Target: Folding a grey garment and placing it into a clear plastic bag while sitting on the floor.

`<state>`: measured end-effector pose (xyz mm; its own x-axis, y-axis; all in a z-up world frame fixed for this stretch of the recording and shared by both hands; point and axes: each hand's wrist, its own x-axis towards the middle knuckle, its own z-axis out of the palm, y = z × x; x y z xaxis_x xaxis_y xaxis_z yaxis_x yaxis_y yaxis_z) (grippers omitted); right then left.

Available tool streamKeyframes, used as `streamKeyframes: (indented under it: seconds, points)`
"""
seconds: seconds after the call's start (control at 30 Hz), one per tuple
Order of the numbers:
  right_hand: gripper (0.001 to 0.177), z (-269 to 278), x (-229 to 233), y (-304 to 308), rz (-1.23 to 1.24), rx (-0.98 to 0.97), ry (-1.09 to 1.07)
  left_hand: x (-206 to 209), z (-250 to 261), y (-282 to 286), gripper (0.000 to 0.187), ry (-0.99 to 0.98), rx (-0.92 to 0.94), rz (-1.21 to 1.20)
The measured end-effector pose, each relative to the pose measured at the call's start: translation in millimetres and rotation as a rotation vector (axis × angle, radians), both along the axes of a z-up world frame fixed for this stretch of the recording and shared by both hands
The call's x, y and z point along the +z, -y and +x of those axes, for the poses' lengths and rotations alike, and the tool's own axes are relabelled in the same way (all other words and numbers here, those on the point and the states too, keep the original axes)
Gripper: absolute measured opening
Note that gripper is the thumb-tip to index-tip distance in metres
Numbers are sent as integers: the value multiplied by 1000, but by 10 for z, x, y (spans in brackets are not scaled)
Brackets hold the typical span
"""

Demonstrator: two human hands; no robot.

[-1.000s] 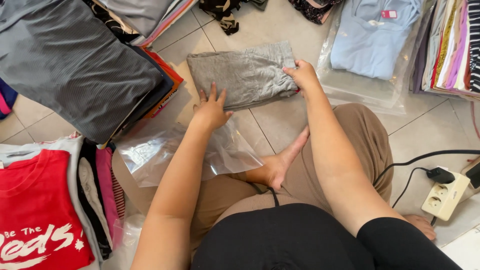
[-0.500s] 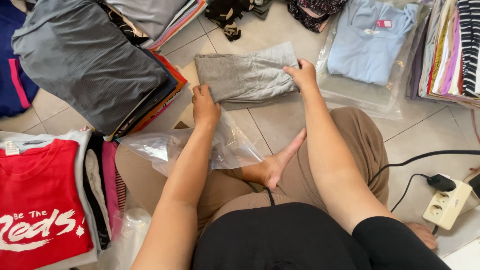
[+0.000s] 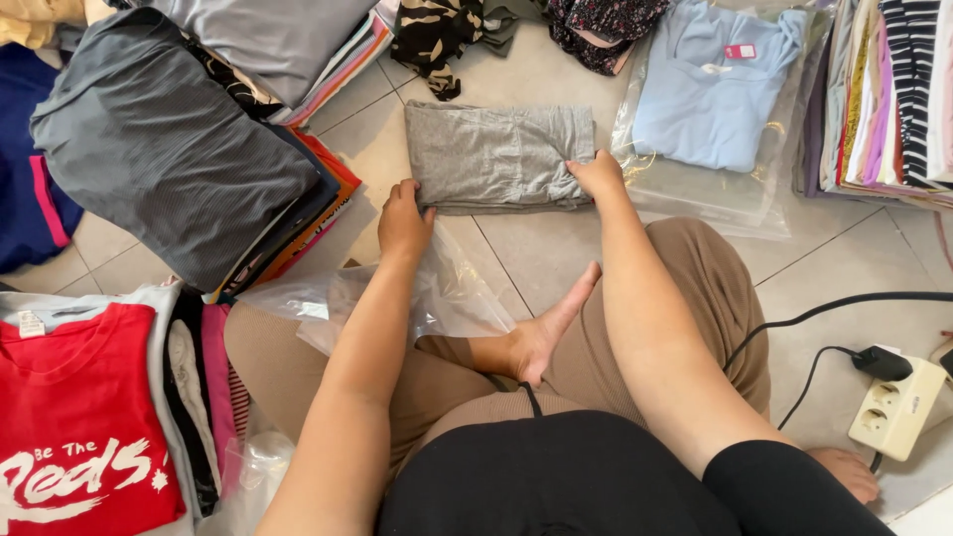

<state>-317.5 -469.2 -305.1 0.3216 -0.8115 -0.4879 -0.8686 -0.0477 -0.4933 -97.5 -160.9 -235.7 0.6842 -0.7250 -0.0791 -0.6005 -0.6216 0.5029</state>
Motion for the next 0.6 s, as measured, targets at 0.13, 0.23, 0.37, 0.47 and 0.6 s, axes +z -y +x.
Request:
streamKeyframes:
  seconds: [0.13, 0.23, 0.37, 0.47, 0.6]
  points:
    - [72, -33, 82, -58, -19, -45, -20, -63, 36, 64, 33, 48, 67, 30]
    - [71, -54, 12, -30, -46, -68, -63, -200, 145, -6, 22, 80, 122, 9]
    - [70, -2, 310, -138, -24, 5, -110, -680, 352, -94, 29, 188, 150, 201]
    - [67, 232, 764, -426, -265, 70, -190, 263, 107, -67, 69, 188, -23, 9]
    - [73, 419, 1221, -1019, -673, 326, 91, 289, -107, -26, 76, 314, -391, 112]
